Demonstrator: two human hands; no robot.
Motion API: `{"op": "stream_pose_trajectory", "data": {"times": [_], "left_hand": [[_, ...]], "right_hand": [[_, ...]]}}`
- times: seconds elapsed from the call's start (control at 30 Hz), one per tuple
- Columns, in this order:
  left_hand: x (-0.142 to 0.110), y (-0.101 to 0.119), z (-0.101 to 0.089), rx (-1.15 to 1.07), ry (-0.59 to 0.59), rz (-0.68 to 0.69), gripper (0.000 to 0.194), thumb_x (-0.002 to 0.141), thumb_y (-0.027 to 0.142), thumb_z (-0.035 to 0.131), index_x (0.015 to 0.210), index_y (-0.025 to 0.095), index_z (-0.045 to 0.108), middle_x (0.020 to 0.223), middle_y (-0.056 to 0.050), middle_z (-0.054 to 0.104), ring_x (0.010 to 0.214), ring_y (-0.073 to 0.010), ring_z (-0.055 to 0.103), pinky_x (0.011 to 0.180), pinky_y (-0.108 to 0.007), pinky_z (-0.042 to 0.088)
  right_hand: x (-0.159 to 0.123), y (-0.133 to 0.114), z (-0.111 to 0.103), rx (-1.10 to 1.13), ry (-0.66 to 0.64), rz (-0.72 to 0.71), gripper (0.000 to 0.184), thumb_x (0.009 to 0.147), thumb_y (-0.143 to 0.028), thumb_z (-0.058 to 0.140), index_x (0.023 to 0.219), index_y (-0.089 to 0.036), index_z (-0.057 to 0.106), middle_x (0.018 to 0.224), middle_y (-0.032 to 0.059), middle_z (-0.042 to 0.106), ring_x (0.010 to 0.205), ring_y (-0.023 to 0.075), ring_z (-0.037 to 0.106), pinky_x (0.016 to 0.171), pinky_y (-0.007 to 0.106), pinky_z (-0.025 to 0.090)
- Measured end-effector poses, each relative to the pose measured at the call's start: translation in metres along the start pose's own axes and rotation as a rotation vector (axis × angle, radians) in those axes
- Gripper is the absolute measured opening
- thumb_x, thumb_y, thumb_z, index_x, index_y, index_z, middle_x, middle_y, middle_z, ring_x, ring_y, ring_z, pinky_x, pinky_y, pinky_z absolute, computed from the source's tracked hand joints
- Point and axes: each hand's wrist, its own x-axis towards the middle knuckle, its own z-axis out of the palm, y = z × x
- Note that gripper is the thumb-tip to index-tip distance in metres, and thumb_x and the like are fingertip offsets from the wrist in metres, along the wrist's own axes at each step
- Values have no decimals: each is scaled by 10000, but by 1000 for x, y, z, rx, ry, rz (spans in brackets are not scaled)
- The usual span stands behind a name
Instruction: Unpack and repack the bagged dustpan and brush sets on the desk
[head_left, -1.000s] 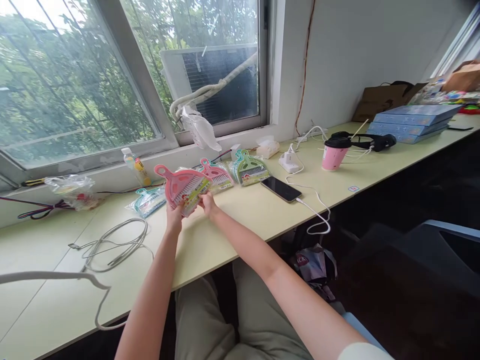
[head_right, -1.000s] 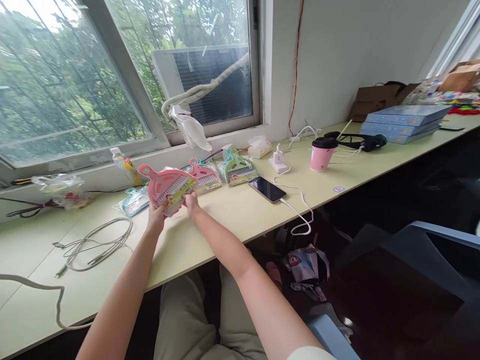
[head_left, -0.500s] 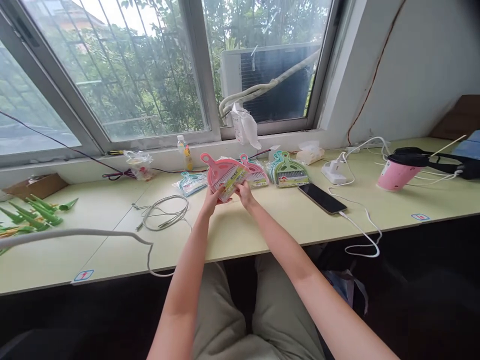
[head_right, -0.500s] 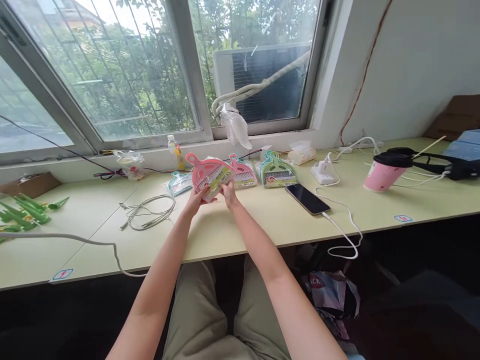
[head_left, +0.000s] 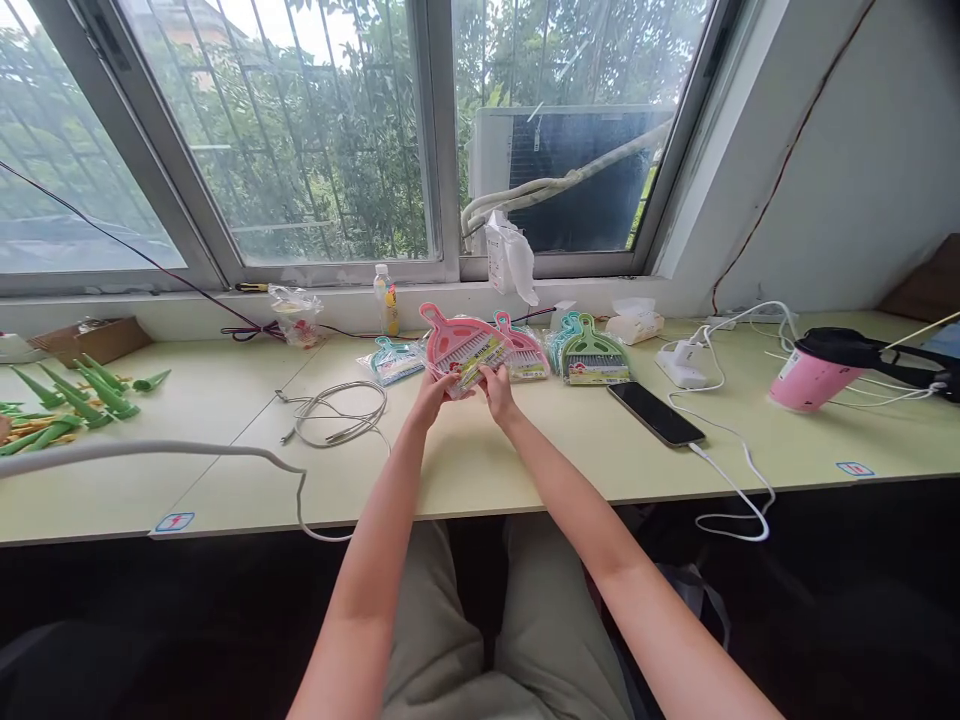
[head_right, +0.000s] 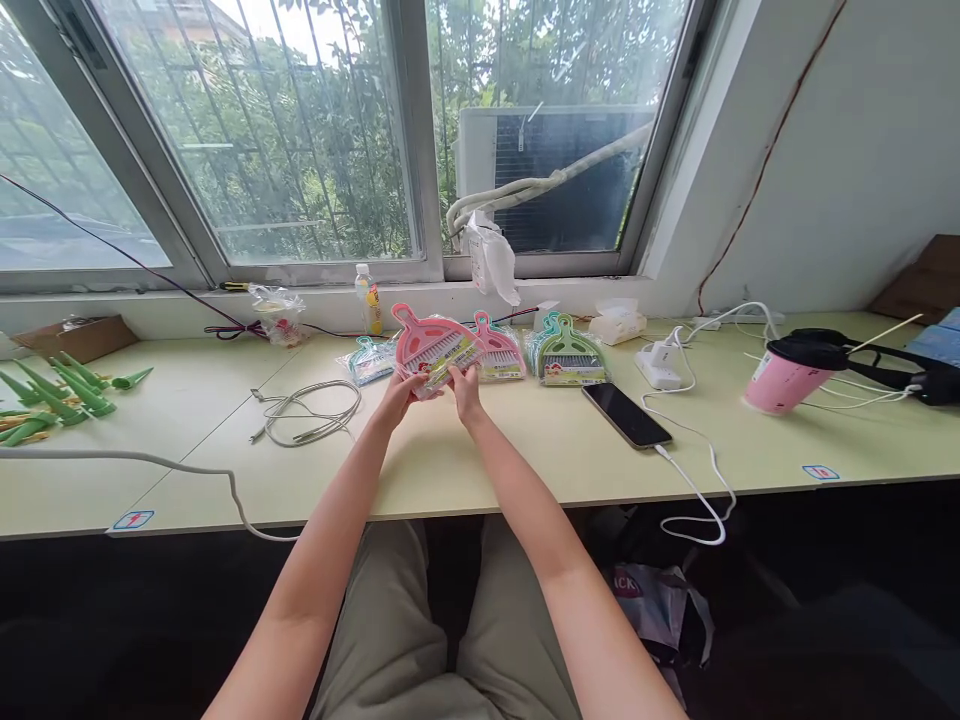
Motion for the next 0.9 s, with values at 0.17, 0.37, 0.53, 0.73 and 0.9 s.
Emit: {"op": "stream_pose_trajectory", "data": {"times": [0.17, 0.37, 0.53, 0.73, 0.9], "left_hand": [[0, 3, -2, 0, 65, 2, 619, 670, 316, 799, 1225, 173, 566, 1126, -103, 697, 971, -277, 702, 784, -456, 653], [-1, 5, -2, 28, 37, 19, 668, 676, 317, 828, 1274, 197, 557, 1134, -89, 689, 939, -240, 701, 770, -407, 649], [1, 3, -2, 49, 47, -14, 710, 683, 323, 841, 1306, 204, 524, 1184, -106, 675, 947, -255, 706, 745, -413, 654], [1, 2, -4, 80, 81, -40, 720, 671, 300, 852, 1291, 211, 498, 1246, -119, 655, 941, -260, 708, 706, -409, 663], [2, 1, -3, 88, 95, -36, 719, 667, 296, 856, 1280, 211, 491, 1212, -111, 662, 875, -238, 709, 682, -419, 663]], "right_hand": [[-3, 0, 5, 5, -53, 43, 292, 714, -167, 670, 959, -248, 531, 987, -27, 686, 965, 137, 667, 932, 332, 569], [-4, -2, 8, 15, -36, 35, 262, 734, -154, 647, 946, -244, 524, 955, -35, 691, 954, 131, 668, 950, 346, 563], [-4, -5, 7, 4, 9, 77, 254, 737, -132, 654, 930, -244, 530, 932, -28, 698, 957, 149, 676, 933, 345, 572], [-3, -5, 5, 13, 37, 86, 246, 750, -139, 655, 960, -229, 564, 971, -16, 704, 938, 146, 678, 888, 305, 589], [1, -5, 8, 38, 57, 123, 207, 767, -111, 659, 914, -223, 565, 899, -28, 712, 882, 142, 691, 855, 296, 603]]}}
